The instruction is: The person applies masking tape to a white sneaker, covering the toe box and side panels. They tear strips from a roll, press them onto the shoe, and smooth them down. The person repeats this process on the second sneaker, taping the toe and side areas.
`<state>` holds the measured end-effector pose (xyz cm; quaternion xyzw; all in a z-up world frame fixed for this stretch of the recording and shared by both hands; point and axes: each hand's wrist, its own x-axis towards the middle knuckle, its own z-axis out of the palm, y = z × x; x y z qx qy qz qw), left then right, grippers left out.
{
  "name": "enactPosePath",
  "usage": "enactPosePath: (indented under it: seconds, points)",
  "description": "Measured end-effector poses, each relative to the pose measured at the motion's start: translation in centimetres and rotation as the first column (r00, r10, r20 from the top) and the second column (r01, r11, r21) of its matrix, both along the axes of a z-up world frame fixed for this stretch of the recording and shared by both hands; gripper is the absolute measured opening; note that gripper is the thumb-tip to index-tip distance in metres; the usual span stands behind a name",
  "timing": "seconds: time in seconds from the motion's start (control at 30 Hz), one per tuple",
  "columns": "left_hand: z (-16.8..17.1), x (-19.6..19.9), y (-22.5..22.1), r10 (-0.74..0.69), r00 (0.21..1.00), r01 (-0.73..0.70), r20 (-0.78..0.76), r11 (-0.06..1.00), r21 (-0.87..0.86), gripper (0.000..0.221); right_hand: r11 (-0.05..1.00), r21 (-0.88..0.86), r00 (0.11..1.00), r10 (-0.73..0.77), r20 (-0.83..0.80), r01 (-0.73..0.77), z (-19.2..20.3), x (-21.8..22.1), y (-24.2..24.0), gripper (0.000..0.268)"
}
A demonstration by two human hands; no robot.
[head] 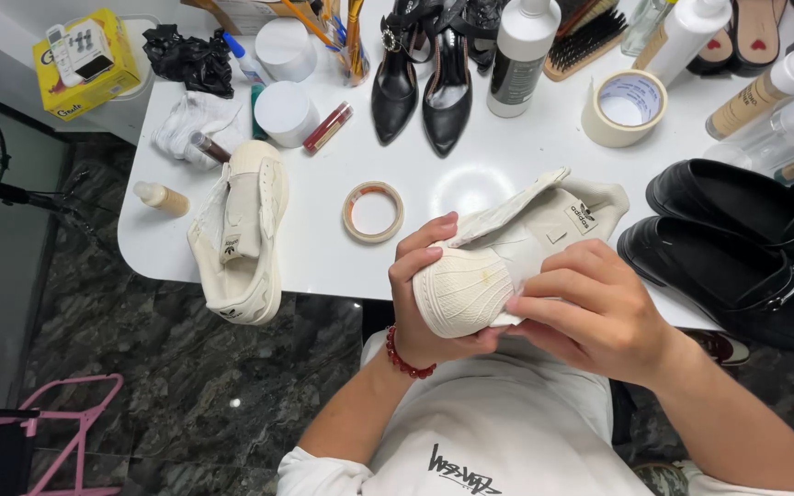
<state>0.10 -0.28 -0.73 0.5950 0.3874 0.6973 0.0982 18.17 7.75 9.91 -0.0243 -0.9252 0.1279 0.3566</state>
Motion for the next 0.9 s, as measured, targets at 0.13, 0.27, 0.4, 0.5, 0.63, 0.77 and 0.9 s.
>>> enactPosePath:
  seconds: [0.13,0.27,0.4,0.5,0.63,0.77,0.9]
  points:
    - [-0.2,-0.2,-0.8,-0.001,0.999,0.000,-0.055,1.000,-0.025,0.106,0.967,-0.198,0.985,0.172,0.029,-0.163,-0.5,-0.7,0.2,0.029]
    - [-0.4,-1.2,-1.3,-0.065,0.992,0.051,-0.107,0.991,-0.125,0.110,0.946,-0.250,0.976,0.217,0.022,-0.205,-0.5,-1.1,0.5,0.025]
    - [0.2,-1.8,-1.3,-0.099,0.990,0.082,-0.103,0.984,-0.159,0.117,0.958,-0.213,0.977,0.208,0.044,-0.195,-0.2,-1.5,0.8,0.028]
    - [1.2,-2.2,-1.4,-0.124,0.989,0.106,-0.075,0.972,-0.208,0.119,0.973,-0.163,0.981,0.179,0.071,-0.165,0.2,-1.9,1.1,0.026]
    - [-0.3,-3.2,-1.5,-0.098,0.989,0.067,-0.109,0.963,-0.261,0.116,0.984,-0.120,0.988,0.142,0.053,-0.135,-0.4,-2.6,1.4,0.026]
    - [-0.9,-3.2,-1.9,-0.024,0.999,0.016,-0.026,0.961,-0.275,0.115,0.985,-0.141,0.994,0.104,0.022,-0.100,-0.7,-3.0,1.4,0.032]
    - [-0.7,-3.1,-2.2,-0.047,0.991,0.087,0.123,0.936,-0.342,0.111,0.980,-0.184,0.995,0.084,0.061,-0.072,-0.8,-3.0,2.1,0.030]
